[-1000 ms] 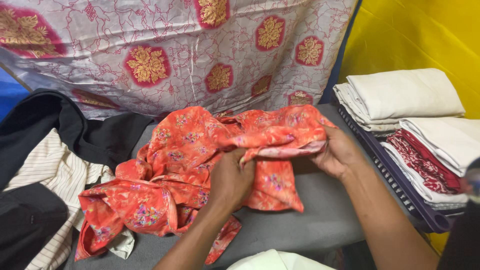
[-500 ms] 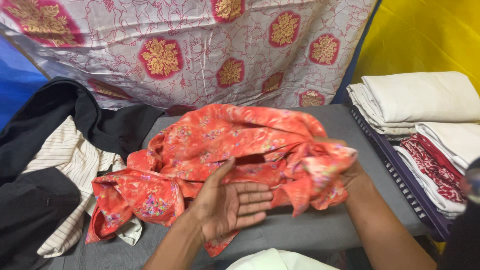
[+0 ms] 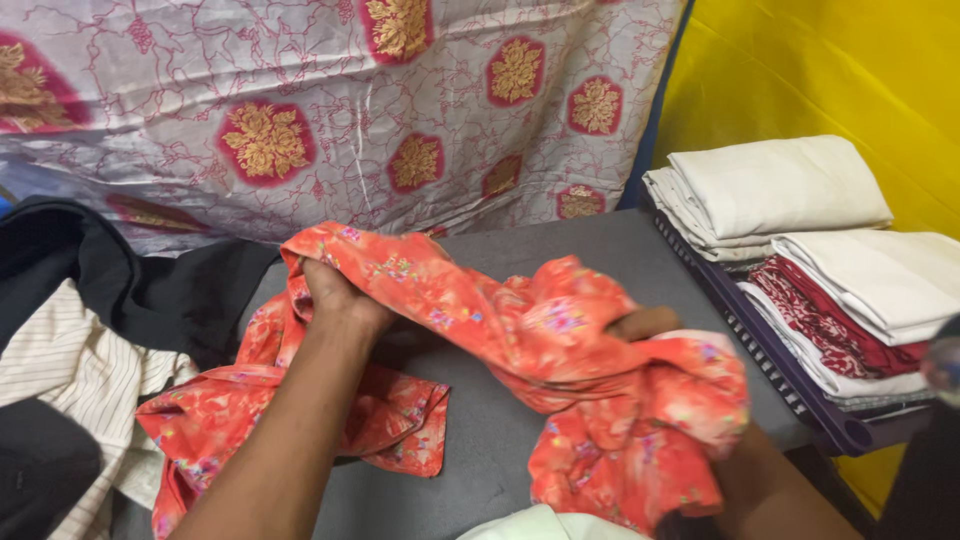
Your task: The person folds a white t-shirt on a gray surface, aligning edges and folding it into a compact rectangle before placing it on a stack. The person then picks up a red floral garment and begins to unfold it.
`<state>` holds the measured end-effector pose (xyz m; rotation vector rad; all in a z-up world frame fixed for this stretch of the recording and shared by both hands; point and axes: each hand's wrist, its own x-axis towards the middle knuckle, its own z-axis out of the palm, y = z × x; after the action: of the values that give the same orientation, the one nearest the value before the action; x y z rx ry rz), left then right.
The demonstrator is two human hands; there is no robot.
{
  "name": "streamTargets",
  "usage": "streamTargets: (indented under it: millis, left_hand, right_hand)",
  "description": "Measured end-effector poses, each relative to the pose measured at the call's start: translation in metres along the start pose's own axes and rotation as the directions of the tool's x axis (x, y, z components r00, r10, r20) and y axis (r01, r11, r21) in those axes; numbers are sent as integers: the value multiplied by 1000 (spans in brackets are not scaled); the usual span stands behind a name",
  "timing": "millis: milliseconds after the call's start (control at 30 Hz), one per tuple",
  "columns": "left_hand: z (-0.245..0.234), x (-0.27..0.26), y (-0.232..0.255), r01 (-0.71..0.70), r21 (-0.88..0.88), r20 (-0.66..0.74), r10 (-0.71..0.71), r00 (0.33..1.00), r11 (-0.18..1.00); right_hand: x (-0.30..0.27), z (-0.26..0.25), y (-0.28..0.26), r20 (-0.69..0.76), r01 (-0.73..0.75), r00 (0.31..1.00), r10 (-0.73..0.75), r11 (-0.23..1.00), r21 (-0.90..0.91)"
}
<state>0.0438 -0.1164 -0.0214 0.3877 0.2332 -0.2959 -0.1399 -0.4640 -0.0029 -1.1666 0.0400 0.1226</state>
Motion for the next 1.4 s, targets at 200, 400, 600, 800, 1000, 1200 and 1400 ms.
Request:
streamTargets:
  millis: [200, 400, 600, 800, 1000, 1200, 1400]
  left_hand:
    - [-23, 55, -36, 267, 471, -156, -219, 963, 841]
    - [41, 116, 0, 117, 785, -27, -156, 987, 609]
    - [127, 151, 74, -264, 834, 400, -200, 894, 484]
    - [31, 112, 27, 162, 869, -222, 76, 972, 468]
    - [-26, -9, -37, 364, 545, -7, -430, 903, 755]
    - [-8, -62, -37, 258, 108, 339, -280, 898, 960]
    - [-10, -96, -20, 336, -17, 433, -296, 851, 942]
  right_hand:
    - [61, 78, 23, 319, -596, 767, 558, 802, 31]
    - [60, 106, 12, 283, -581, 789, 545, 812, 57]
    - [79, 102, 15, 322, -404, 880, 348, 906, 124]
    - [84, 94, 25, 346, -348, 900, 264, 914, 207]
    - [73, 92, 32, 476, -456, 812, 339, 877, 153]
    - [79, 74, 32, 512, -591, 604, 611, 774, -227]
    - [114, 59, 40, -127, 12, 975, -184, 613, -790]
